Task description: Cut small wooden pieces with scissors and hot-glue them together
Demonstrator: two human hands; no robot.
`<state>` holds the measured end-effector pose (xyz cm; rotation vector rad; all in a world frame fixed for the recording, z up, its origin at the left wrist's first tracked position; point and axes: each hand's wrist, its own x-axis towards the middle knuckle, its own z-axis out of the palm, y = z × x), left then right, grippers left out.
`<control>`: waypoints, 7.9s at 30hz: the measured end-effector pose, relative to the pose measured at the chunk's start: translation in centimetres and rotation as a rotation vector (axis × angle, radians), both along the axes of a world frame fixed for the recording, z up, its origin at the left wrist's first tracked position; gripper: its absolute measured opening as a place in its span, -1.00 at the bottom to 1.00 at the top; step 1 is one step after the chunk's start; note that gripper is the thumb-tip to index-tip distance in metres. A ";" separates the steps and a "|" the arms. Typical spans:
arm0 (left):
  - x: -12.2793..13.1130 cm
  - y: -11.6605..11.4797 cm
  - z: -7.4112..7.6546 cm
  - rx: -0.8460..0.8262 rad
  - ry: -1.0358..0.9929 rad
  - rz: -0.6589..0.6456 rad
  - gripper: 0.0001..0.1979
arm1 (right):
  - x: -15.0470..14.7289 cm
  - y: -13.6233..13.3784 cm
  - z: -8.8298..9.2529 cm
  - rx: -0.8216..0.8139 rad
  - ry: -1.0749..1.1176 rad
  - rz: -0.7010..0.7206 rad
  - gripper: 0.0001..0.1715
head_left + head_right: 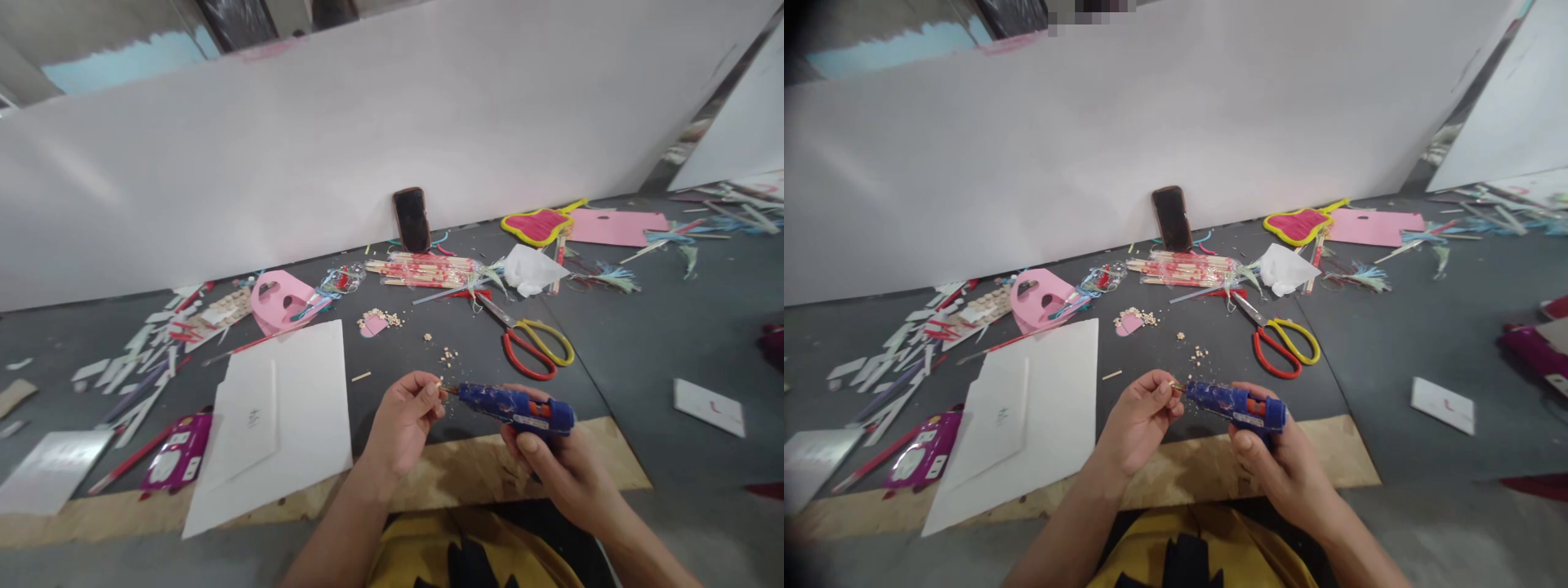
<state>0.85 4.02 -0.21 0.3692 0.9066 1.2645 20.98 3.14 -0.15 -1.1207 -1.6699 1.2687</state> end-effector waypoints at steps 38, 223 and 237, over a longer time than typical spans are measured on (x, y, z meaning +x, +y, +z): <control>-0.4 -0.7 -0.5 0.015 0.057 0.047 -0.78 | 4.6 7.9 -2.0 0.576 -0.929 -0.408 -0.41; -0.3 -2.6 1.0 0.009 0.297 -0.318 -0.76 | -3.2 1.4 0.7 0.490 -0.239 0.209 -0.81; -0.5 -2.6 0.7 0.050 0.364 -0.330 -0.86 | -3.3 1.4 1.1 0.479 -0.224 0.216 -0.80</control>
